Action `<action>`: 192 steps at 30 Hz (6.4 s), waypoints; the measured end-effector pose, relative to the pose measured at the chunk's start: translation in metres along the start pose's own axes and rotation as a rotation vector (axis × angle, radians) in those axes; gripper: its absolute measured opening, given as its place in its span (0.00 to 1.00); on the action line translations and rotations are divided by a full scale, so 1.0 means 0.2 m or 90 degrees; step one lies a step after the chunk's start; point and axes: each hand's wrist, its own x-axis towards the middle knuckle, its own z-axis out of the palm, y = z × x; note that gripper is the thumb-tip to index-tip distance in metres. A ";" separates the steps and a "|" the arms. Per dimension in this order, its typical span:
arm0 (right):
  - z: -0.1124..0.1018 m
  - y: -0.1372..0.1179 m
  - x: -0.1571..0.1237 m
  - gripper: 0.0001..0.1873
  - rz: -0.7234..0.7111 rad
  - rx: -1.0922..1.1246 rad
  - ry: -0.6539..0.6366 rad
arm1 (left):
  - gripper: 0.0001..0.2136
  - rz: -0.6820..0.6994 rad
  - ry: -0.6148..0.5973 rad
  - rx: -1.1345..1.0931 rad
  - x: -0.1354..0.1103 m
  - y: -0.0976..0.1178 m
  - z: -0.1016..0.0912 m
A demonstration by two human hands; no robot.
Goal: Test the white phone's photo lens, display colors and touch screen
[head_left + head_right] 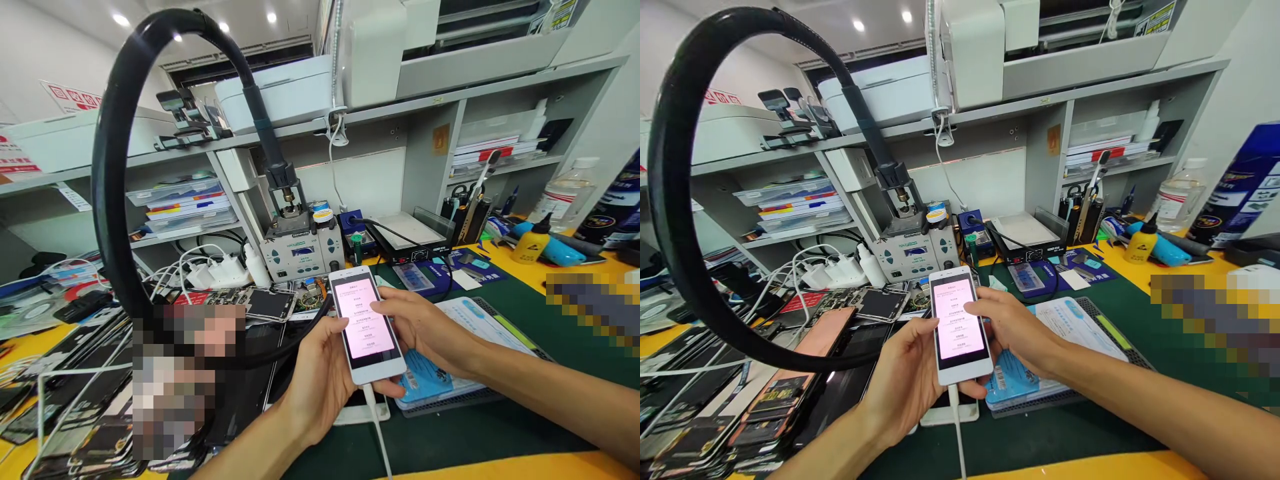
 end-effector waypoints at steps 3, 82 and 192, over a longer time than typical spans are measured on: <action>0.00 0.00 0.00 0.17 0.004 -0.016 0.012 | 0.26 0.001 -0.006 0.003 0.00 0.00 0.00; -0.02 -0.01 0.00 0.16 -0.005 0.066 -0.069 | 0.28 -0.005 0.019 0.053 0.01 0.01 0.03; -0.04 -0.01 0.01 0.23 0.038 0.033 -0.045 | 0.24 -0.019 0.020 0.076 0.00 0.00 0.02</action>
